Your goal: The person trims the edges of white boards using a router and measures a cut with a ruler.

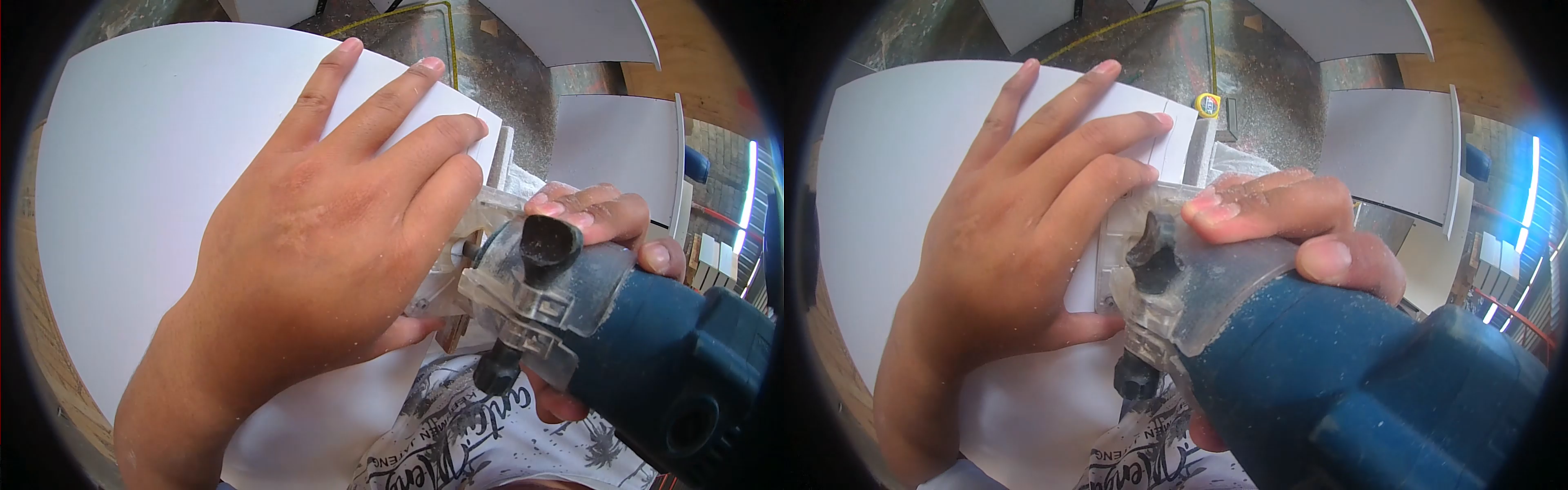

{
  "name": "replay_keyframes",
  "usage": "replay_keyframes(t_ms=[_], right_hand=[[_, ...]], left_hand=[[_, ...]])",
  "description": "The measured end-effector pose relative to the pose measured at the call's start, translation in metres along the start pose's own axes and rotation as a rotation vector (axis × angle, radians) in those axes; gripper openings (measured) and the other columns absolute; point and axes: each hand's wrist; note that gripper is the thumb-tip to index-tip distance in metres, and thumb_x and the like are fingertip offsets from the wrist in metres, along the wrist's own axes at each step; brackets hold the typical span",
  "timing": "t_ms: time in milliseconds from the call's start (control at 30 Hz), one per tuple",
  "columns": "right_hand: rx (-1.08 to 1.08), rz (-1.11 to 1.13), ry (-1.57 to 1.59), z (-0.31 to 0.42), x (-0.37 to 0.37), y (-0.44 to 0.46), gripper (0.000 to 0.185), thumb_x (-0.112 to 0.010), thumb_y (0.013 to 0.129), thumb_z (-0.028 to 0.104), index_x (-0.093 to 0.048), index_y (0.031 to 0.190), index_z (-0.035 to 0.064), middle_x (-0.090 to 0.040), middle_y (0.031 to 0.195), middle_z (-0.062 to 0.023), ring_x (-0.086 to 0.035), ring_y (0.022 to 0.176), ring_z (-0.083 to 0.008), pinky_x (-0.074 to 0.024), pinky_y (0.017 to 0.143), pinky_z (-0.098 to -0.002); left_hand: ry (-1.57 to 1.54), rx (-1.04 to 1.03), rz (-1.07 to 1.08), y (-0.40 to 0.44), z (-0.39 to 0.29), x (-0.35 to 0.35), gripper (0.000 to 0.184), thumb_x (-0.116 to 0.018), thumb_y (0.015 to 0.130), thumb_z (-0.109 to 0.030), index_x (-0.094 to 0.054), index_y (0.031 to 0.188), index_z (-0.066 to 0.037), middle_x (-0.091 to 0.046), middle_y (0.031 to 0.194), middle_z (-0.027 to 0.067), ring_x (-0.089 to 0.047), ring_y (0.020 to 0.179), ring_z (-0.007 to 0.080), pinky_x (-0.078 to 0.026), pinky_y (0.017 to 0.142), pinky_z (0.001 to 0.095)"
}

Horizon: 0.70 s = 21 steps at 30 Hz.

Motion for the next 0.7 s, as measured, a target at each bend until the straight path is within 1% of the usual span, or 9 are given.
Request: replay_keyframes(t_ms=[67,233,267,367,433,533,633,700], right_hand=[[-0.049,0.008,-0.035,0.006,0.002,-0.002,0.114,-0.099,0.065,0.047,-0.035,0.154,0.0140,-0.054,0.130,-0.0181,-0.057,0.120,-0.0333,-0.0456,0.106,-0.0480],[0.064,0.089,0.126,-0.008,-0.005,0.013,0.113,-0.100,0.065,0.044,-0.036,0.154,0.0153,-0.053,0.131,-0.0180,-0.057,0.119,-0.0331,-0.0430,0.107,-0.0492],[0.067,0.078,0.123,-0.008,-0.008,0.013,0.113,-0.100,0.065,0.044,-0.036,0.154,0.0156,-0.053,0.131,-0.0178,-0.057,0.119,-0.0331,-0.0426,0.107,-0.0494],[-0.040,0.011,0.019,0.007,-0.004,0.003,0.111,-0.100,0.066,0.044,-0.037,0.153,0.0160,-0.053,0.132,-0.0178,-0.056,0.119,-0.0333,-0.0422,0.107,-0.0499],[-0.047,-0.002,-0.008,0.007,-0.004,0.002,0.110,-0.099,0.067,0.043,-0.037,0.153,0.0161,-0.052,0.132,-0.0179,-0.056,0.119,-0.0335,-0.0421,0.107,-0.0501],[0.037,0.020,0.052,-0.004,-0.010,0.007,0.108,-0.098,0.068,0.043,-0.037,0.153,0.0163,-0.052,0.132,-0.0181,-0.056,0.120,-0.0340,-0.0418,0.107,-0.0500],[-0.049,0.054,0.003,0.005,-0.009,0.013,0.107,-0.098,0.069,0.044,-0.038,0.153,0.0163,-0.053,0.132,-0.0180,-0.056,0.121,-0.0344,-0.0419,0.107,-0.0498],[-0.151,0.138,-0.106,0.019,0.012,0.008,0.106,-0.098,0.069,0.045,-0.038,0.152,0.0161,-0.053,0.131,-0.0175,-0.056,0.121,-0.0345,-0.0420,0.107,-0.0498]], left_hand=[[0.004,0.000,0.002,0.000,0.000,0.000,0.074,-0.093,0.046,-0.026,-0.063,0.111,-0.009,-0.063,0.138,0.0082,-0.045,0.147,0.0374,-0.022,0.125,0.0606],[0.008,0.004,0.011,-0.001,-0.001,0.001,0.074,-0.092,0.046,-0.025,-0.063,0.112,-0.008,-0.063,0.138,0.0083,-0.045,0.147,0.0374,-0.022,0.125,0.0607],[0.010,0.001,0.008,-0.001,-0.001,0.001,0.074,-0.093,0.046,-0.025,-0.063,0.112,-0.008,-0.063,0.138,0.0084,-0.045,0.146,0.0374,-0.022,0.125,0.0606],[0.019,-0.010,0.001,-0.002,0.000,0.000,0.074,-0.093,0.047,-0.026,-0.063,0.113,-0.008,-0.063,0.138,0.0086,-0.045,0.146,0.0374,-0.022,0.125,0.0601],[0.021,-0.012,0.003,-0.002,0.001,0.000,0.074,-0.093,0.047,-0.026,-0.063,0.113,-0.008,-0.063,0.138,0.0087,-0.045,0.146,0.0373,-0.022,0.126,0.0597],[0.022,-0.010,0.006,-0.002,-0.001,0.000,0.074,-0.093,0.048,-0.026,-0.063,0.113,-0.007,-0.063,0.138,0.0089,-0.045,0.146,0.0372,-0.022,0.126,0.0594],[0.029,-0.011,-0.005,-0.001,-0.001,-0.002,0.076,-0.093,0.047,-0.028,-0.063,0.114,-0.007,-0.063,0.138,0.0090,-0.044,0.146,0.0371,-0.022,0.126,0.0593],[0.038,-0.018,-0.002,-0.001,-0.001,-0.001,0.080,-0.093,0.047,-0.033,-0.063,0.117,-0.007,-0.063,0.138,0.0090,-0.044,0.146,0.0373,-0.022,0.126,0.0593]])
Point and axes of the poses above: each hand's wrist, its own y-axis towards the middle knuckle, its own x-axis out of the back of the hand, z = x × y
